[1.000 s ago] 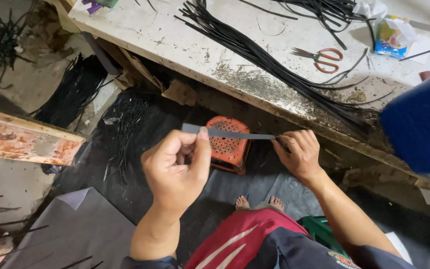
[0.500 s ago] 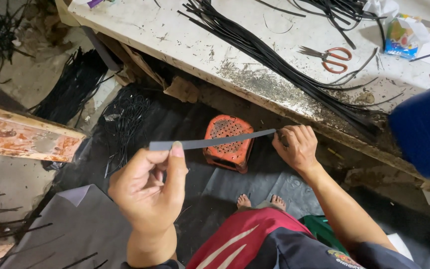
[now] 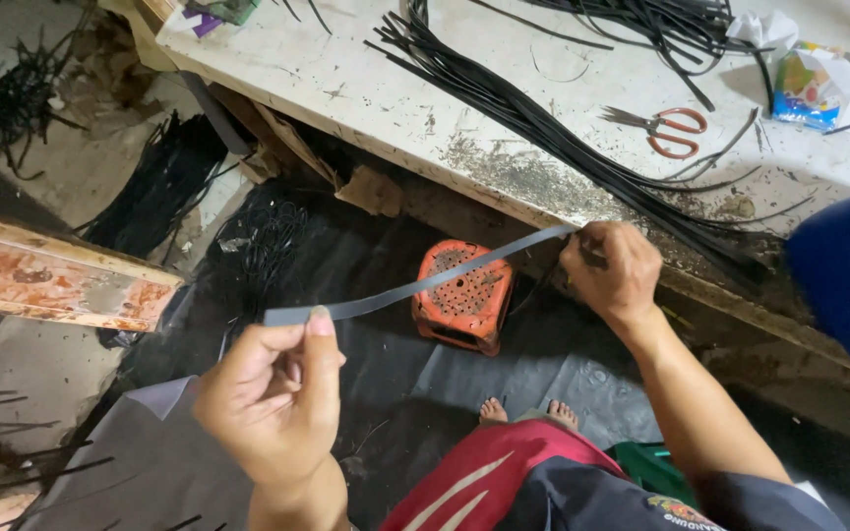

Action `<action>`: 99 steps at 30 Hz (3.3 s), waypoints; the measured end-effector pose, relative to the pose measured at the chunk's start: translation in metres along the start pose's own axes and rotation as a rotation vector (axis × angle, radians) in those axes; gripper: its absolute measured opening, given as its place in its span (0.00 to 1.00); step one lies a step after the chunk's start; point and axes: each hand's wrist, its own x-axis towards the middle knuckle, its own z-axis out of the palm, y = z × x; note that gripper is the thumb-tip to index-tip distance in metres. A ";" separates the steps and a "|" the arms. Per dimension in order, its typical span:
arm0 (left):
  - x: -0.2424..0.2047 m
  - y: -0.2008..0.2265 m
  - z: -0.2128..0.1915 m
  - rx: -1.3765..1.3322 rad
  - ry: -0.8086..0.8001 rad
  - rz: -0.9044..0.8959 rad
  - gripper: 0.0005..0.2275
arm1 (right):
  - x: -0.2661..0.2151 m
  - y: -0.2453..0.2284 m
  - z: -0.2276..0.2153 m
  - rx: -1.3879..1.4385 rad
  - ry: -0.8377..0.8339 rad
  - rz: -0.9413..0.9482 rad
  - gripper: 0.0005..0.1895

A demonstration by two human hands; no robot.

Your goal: Applying glue to the ends of leather strips and hanging them on a rack to dry using plastic clips.

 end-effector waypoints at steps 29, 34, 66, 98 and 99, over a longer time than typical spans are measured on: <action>0.019 -0.050 0.059 0.151 0.165 -0.040 0.09 | 0.232 -0.040 0.044 0.570 -0.025 0.037 0.05; 0.024 -0.052 0.081 0.227 0.268 -0.208 0.11 | 0.264 -0.030 0.064 0.727 -0.058 -0.027 0.05; 0.125 -0.105 0.144 -0.013 0.391 -0.249 0.09 | 0.381 0.013 0.128 0.831 0.048 -0.229 0.07; 0.545 0.097 0.210 -0.285 -0.014 0.604 0.03 | 0.564 0.107 0.087 0.258 0.275 0.572 0.05; 0.548 0.099 0.212 -0.290 0.003 0.606 0.03 | 0.563 0.110 0.090 0.235 0.244 0.588 0.05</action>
